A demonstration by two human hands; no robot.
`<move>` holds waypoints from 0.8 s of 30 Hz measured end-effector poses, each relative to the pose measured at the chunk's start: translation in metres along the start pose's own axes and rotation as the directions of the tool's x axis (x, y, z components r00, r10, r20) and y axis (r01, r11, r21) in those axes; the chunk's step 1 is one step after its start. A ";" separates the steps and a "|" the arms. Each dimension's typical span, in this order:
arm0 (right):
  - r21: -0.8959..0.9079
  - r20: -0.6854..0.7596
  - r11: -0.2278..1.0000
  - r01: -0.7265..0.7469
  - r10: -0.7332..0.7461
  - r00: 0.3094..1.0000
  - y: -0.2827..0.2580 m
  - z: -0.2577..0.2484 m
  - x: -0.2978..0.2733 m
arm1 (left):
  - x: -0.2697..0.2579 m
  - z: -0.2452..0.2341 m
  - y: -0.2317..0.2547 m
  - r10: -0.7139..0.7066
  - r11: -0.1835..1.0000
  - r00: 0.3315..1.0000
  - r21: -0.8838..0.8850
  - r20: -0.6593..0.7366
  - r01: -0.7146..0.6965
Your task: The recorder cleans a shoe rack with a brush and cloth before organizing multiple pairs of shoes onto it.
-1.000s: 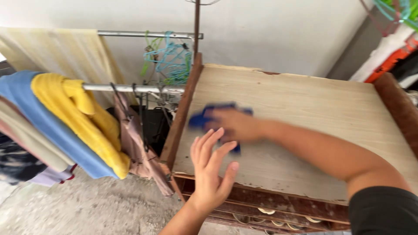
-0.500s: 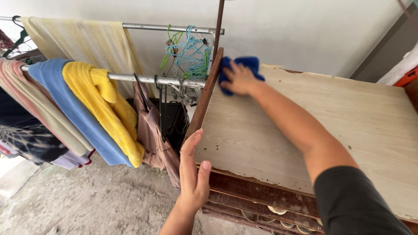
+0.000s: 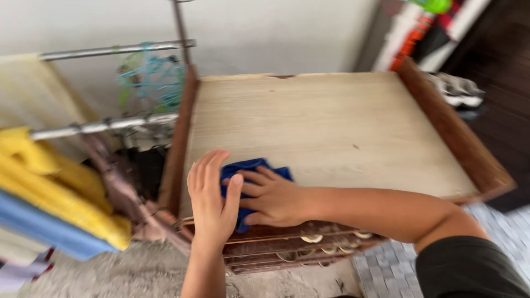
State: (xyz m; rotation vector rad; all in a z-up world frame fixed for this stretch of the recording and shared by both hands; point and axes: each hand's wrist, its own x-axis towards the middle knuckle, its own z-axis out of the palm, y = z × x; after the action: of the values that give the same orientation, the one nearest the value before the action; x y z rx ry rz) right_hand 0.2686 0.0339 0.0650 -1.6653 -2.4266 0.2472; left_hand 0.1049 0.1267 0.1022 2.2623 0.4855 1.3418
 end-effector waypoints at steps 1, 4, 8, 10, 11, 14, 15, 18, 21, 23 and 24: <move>-0.001 -0.007 0.999 -0.033 0.033 0.999 0.002 -0.010 -0.022 | 0.002 0.008 0.005 0.013 1.000 1.000 -0.025 0.019 -0.012; -0.089 0.137 0.934 -0.345 0.355 0.925 0.016 -0.031 -0.097 | 0.004 0.033 0.014 0.025 0.998 0.968 0.048 0.250 -0.038; -0.122 -0.055 0.788 -0.604 0.602 0.797 0.050 -0.029 -0.216 | -0.002 0.064 0.012 0.055 0.977 0.928 0.170 0.370 -0.126; -0.123 -0.138 0.724 -0.679 0.665 0.734 0.060 -0.025 -0.264 | -0.003 0.072 0.010 0.059 0.971 0.918 0.190 0.391 -0.143; -0.059 -0.213 0.640 -0.766 0.742 0.636 0.064 -0.024 -0.283 | -0.002 0.075 0.009 0.034 0.964 0.899 0.224 0.437 -0.146; 0.024 -0.265 0.482 -0.876 0.848 0.459 0.079 -0.022 -0.307 | -0.003 0.080 0.009 0.007 0.954 0.868 0.257 0.497 -0.155; 0.034 -0.257 0.418 -0.908 0.882 0.396 0.085 -0.023 -0.310 | -0.003 0.082 0.009 0.006 0.952 0.861 0.261 0.508 -0.161; 0.003 -0.195 0.381 -0.925 0.907 0.373 0.109 -0.047 -0.275 | -0.005 0.081 0.010 -0.005 0.949 0.851 0.270 0.526 -0.161; -0.006 -0.066 0.246 -0.969 0.967 0.246 0.197 -0.043 -0.262 | -0.007 0.076 0.013 0.008 0.958 0.870 0.246 0.493 -0.149; 0.018 -0.029 0.185 -0.983 0.982 0.184 0.247 -0.048 -0.246 | -0.008 0.076 0.011 0.030 0.959 0.879 0.234 0.475 -0.160; 0.042 0.012 0.124 -0.991 0.992 0.125 0.272 -0.052 -0.236 | -0.009 0.075 0.010 0.050 0.959 0.887 0.226 0.459 -0.171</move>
State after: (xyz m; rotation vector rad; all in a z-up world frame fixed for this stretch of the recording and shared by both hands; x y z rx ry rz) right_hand 0.6103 -0.0882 0.0348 -2.9552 -0.7360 0.4173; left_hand 0.1680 0.0985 0.0701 2.7497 0.3880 0.7856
